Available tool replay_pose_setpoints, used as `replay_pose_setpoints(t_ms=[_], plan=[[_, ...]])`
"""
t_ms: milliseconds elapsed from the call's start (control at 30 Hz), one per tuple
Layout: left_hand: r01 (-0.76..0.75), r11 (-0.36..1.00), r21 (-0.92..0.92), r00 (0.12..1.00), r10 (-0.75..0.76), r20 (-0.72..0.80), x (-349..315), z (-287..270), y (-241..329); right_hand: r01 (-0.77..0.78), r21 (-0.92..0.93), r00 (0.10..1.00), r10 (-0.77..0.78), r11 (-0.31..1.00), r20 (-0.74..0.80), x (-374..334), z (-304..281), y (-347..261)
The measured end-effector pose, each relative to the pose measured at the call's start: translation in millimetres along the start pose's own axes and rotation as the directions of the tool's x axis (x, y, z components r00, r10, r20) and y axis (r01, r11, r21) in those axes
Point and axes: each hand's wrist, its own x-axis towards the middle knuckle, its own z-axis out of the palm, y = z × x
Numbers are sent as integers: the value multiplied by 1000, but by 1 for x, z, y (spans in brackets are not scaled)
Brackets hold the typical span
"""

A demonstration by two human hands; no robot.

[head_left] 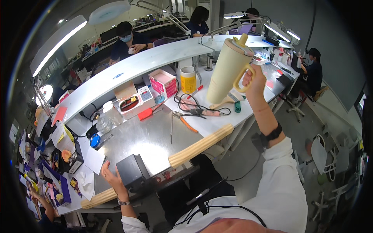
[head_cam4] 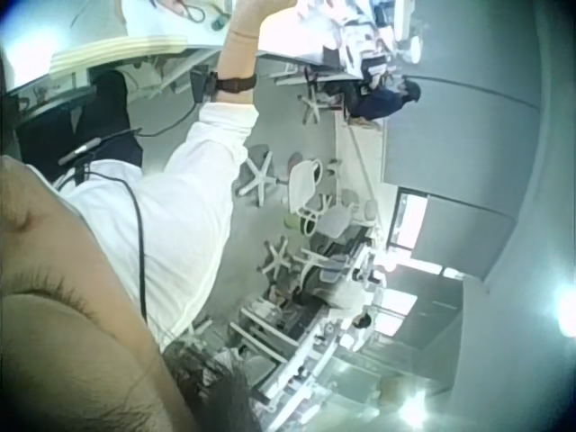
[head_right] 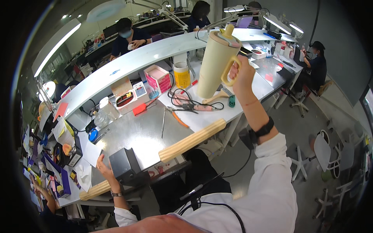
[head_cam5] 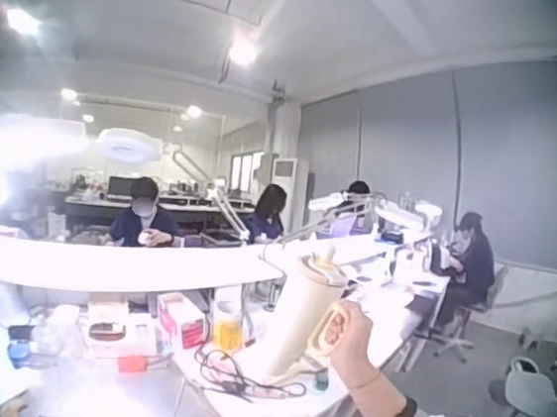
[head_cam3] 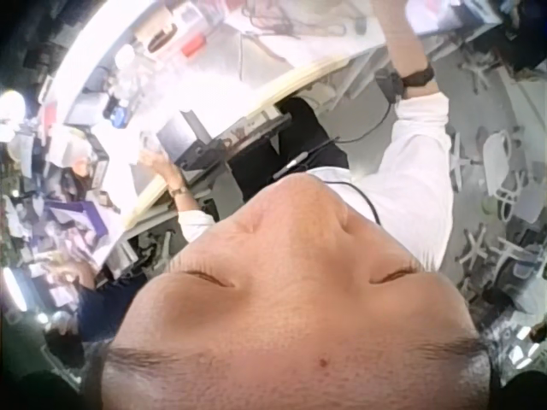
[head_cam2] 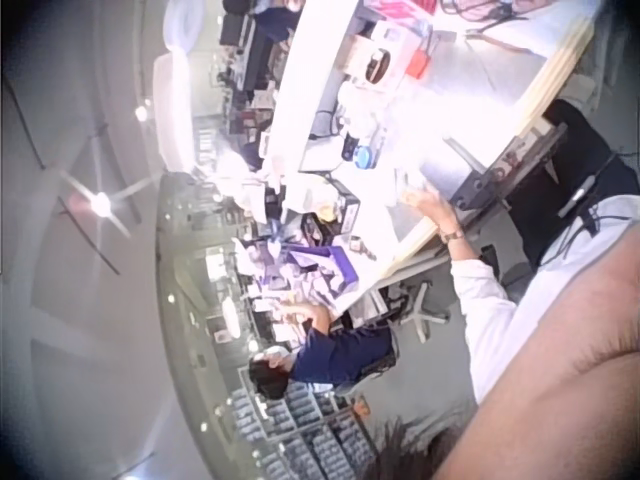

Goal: Cleaning a jewelry or dental laboratory workstation using brushes and specialized tools.

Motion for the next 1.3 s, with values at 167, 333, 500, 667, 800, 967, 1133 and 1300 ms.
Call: replay_pose_setpoints(t_ms=[167,333,500,667,800,967,1133,1300], plan=[[187,977,97,981,-192,36,1,15,-35,119,-137,993,-121,983,-6,85,21,45],[141,983,119,986,-130,-100,-4,5,-9,224,-418,945,-301,881,-128,167,25,98],[148,988,47,962,-133,-239,-10,-13,9,285,-567,859,-469,773,-208,209,33,151],[125,992,23,963,-116,-244,-13,-15,9,302,-699,834,-534,648,-135,231,31,170],[116,993,20,968,-108,-225,-14,-14,9,250,-763,847,-516,597,-126,245,20,183],[113,993,-16,972,-114,-208,-13,-12,7,233,-766,875,-473,599,-104,256,16,179],[100,995,-7,971,-99,-220,-16,-15,3,220,-869,908,-418,442,17,245,28,174],[87,996,-33,971,-92,-219,-14,-8,6,237,-924,922,-371,300,116,245,15,164]])
